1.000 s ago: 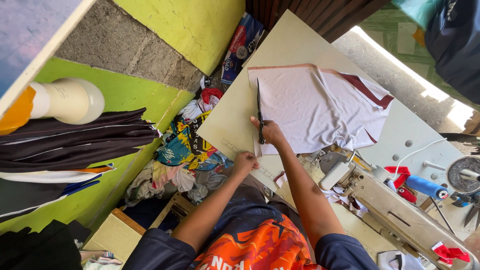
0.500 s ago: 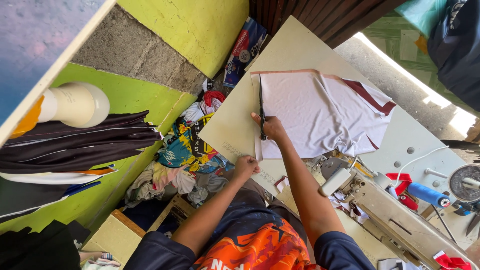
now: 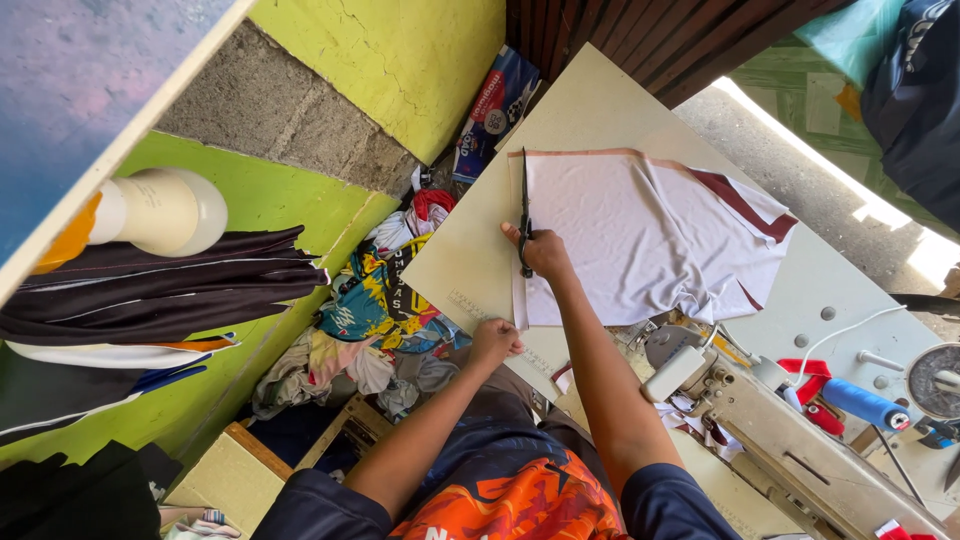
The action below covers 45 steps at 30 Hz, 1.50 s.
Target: Cutting out fabric pieces from a stack using scissors following a pattern on a cutting table
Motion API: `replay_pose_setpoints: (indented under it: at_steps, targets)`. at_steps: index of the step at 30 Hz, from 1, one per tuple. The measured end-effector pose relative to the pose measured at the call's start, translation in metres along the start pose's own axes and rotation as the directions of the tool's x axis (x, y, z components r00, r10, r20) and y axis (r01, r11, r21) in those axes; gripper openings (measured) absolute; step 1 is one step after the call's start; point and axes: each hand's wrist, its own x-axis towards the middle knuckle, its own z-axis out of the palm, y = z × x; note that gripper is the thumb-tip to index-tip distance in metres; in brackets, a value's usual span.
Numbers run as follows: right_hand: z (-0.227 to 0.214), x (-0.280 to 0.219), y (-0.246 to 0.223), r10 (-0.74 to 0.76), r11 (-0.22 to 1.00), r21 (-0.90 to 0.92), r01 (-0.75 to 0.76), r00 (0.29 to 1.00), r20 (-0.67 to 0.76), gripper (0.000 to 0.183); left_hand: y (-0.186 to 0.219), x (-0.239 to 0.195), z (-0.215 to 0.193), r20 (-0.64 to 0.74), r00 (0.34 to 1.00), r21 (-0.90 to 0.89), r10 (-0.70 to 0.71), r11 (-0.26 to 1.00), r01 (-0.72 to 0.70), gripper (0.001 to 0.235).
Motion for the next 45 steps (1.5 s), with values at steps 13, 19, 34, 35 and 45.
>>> replay_pose_setpoints:
  at_steps: [13,19,34,35,45]
  targets:
    - [-0.001,-0.101,0.047,-0.146,0.965,0.222,0.137,0.989,0.023,0.068,-0.025,-0.011,0.0,0.011,0.999,0.008,0.05,0.999,-0.05,0.017]
    - [-0.01,-0.238,0.14,-0.071,0.99,0.124,0.066,0.997,0.031,0.044,-0.007,-0.087,0.02,0.144,0.94,0.413,0.308,0.845,-0.34,0.011]
    - [-0.035,-0.33,0.168,-0.06,0.998,-0.03,0.059,0.998,-0.023,0.049,-0.004,-0.111,0.111,0.588,0.807,0.589,0.051,0.657,-0.471,0.025]
    - [-0.028,-0.314,0.192,-0.058,0.998,-0.013,0.058,0.997,0.048,0.052,-0.002,-0.105,0.094,0.355,0.931,0.553,0.089,0.783,-0.285,0.025]
    - [0.025,-0.246,0.224,-0.017,0.972,0.224,-0.065,0.938,0.345,0.067,-0.037,0.034,0.034,-0.137,0.989,-0.003,-0.055,0.998,0.055,0.04]
